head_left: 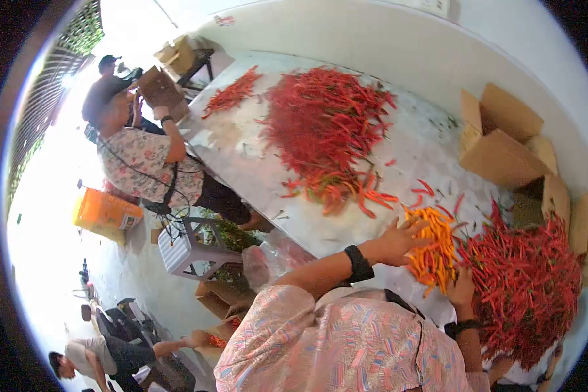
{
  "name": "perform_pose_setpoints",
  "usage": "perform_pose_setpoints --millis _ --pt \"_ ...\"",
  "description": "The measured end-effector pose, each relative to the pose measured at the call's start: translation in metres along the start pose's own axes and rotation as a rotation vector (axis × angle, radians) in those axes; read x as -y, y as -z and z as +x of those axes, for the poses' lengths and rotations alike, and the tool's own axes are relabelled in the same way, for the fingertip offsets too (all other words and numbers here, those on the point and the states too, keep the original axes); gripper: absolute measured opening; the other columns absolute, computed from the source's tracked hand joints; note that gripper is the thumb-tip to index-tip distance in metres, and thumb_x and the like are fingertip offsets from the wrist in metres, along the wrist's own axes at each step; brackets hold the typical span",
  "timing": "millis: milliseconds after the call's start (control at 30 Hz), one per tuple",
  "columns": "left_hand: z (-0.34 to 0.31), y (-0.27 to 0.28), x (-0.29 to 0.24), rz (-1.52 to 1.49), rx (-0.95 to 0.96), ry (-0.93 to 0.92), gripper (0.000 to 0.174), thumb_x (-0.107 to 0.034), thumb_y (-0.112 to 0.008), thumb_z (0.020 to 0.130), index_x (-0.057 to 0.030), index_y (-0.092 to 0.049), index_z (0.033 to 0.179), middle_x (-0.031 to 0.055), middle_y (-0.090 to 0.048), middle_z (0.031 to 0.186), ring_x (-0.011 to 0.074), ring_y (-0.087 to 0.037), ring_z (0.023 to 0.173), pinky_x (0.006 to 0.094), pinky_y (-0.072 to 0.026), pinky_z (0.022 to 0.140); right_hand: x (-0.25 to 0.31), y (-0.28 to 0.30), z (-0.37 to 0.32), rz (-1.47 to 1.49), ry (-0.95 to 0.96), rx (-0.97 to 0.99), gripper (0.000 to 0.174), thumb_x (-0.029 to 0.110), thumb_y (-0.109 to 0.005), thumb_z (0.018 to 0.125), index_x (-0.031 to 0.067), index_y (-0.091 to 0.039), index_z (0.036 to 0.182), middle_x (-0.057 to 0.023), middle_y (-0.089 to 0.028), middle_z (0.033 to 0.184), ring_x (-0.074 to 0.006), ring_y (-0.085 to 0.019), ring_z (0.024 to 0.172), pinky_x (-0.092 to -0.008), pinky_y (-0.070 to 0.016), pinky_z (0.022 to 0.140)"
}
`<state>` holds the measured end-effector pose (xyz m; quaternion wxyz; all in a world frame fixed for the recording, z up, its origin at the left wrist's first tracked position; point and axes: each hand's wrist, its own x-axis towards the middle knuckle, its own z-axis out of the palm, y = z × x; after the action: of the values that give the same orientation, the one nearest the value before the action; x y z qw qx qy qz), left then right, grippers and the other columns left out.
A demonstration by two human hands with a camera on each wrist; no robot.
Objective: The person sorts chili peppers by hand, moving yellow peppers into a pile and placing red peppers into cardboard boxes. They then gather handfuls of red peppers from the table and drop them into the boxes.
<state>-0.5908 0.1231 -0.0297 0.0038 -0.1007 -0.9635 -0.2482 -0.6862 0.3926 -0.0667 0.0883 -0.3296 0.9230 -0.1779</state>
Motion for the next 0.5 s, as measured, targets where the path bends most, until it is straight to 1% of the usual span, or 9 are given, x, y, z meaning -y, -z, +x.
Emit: perform_pose_setpoints --millis 133,167,233,300,367,400,433,467,500 --pt "-0.032 0.099 0.095 0.056 -0.503 0.234 0.065 -0.022 -0.063 0.069 -0.0017 -0.039 0.126 0.0200 -0.040 0.127 0.0351 -0.034 0.121 0.0454 -0.0261 0.102 -0.001 -0.005 -0.002 -0.036 -0.017 -0.035 0.037 0.013 -0.053 0.071 0.0020 -0.045 0.106 -0.0217 -0.048 0.103 -0.0413 -0.048 0.094 -0.0481 -0.0419 0.076" --pt "-0.052 0.178 0.084 -0.027 -0.580 0.353 0.065 -0.021 -0.062 0.071 0.0026 -0.037 0.126 0.0224 -0.040 0.127 0.0356 -0.037 0.118 0.0431 -0.0279 0.101 -0.017 -0.013 -0.003 -0.071 0.097 -0.078 0.037 0.013 -0.053 0.072 0.0008 -0.043 0.106 -0.0229 -0.047 0.102 -0.0412 -0.047 0.094 -0.0484 -0.0409 0.077" --pt "-0.083 0.247 0.126 0.397 -1.020 0.508 0.057 -0.019 -0.061 0.073 0.0036 -0.040 0.122 0.0235 -0.051 0.113 0.0341 -0.050 0.106 0.0410 -0.0394 0.090 -0.009 -0.009 -0.005 -0.083 -0.005 -0.025 0.039 0.013 -0.053 0.072 0.0006 -0.043 0.107 -0.0237 -0.047 0.103 -0.0418 -0.046 0.096 -0.0482 -0.0404 0.079" --pt "-0.122 0.331 0.174 0.017 -1.109 0.671 0.032 -0.022 -0.062 0.070 0.0029 -0.054 0.089 0.0179 -0.058 0.078 0.0321 -0.057 0.071 0.0401 -0.0434 0.068 -0.006 -0.009 -0.001 -0.006 -0.184 0.054 0.041 0.014 -0.053 0.072 0.0003 -0.042 0.109 -0.0261 -0.045 0.110 -0.0436 -0.043 0.104 -0.0471 -0.0395 0.083" --pt "-0.138 0.349 0.167 0.039 -1.137 0.645 0.029 -0.021 -0.061 0.071 0.0023 -0.054 0.087 0.0171 -0.059 0.077 0.0305 -0.057 0.070 0.0392 -0.0432 0.067 0.014 0.001 0.005 -0.029 -0.041 -0.042 0.039 0.013 -0.050 0.073 0.0020 -0.044 0.109 -0.0274 -0.043 0.115 -0.0441 -0.042 0.106 -0.0462 -0.0401 0.085" --pt "-0.144 0.356 0.163 0.061 -1.174 0.626 0.026 -0.020 -0.060 0.072 0.0018 -0.055 0.086 0.0163 -0.059 0.076 0.0289 -0.056 0.069 0.0383 -0.0430 0.065 0.028 0.012 0.004 0.036 -0.209 0.080 0.036 0.013 -0.048 0.076 0.0039 -0.047 0.110 -0.0275 -0.042 0.116 -0.0428 -0.042 0.107 -0.0456 -0.0397 0.087" --pt "-0.148 0.361 0.161 0.068 -1.195 0.601 0.023 -0.019 -0.059 0.073 0.0012 -0.055 0.084 0.0155 -0.059 0.075 0.0274 -0.056 0.068 0.0374 -0.0429 0.064 0.029 0.008 0.003 -0.079 -0.121 -0.055 0.038 0.016 -0.047 0.076 0.0072 -0.048 0.113 -0.0247 -0.044 0.116 -0.0408 -0.042 0.109 -0.0457 -0.0392 0.088" --pt "-0.150 0.365 0.159 0.065 -1.213 0.565 0.021 -0.018 -0.058 0.075 0.0007 -0.055 0.083 0.0146 -0.059 0.074 0.0258 -0.056 0.067 0.0365 -0.0427 0.063 0.018 -0.001 0.000 -0.009 -0.231 -0.018 0.040 0.021 -0.048 0.076 0.0085 -0.049 0.114 -0.0210 -0.047 0.115 -0.0384 -0.045 0.105 -0.0455 -0.0408 0.085" --pt "-0.150 0.367 0.156 0.059 -1.232 0.528 0.018 -0.017 -0.057 0.076 0.0001 -0.056 0.081 0.0138 -0.059 0.073 0.0242 -0.055 0.067 0.0356 -0.0425 0.061 0.002 -0.013 -0.001 -0.066 -0.112 -0.128 0.037 0.024 -0.050 0.076 0.0111 -0.051 0.111 -0.0187 -0.052 0.108 -0.0375 -0.051 0.097 -0.0440 -0.0441 0.079"
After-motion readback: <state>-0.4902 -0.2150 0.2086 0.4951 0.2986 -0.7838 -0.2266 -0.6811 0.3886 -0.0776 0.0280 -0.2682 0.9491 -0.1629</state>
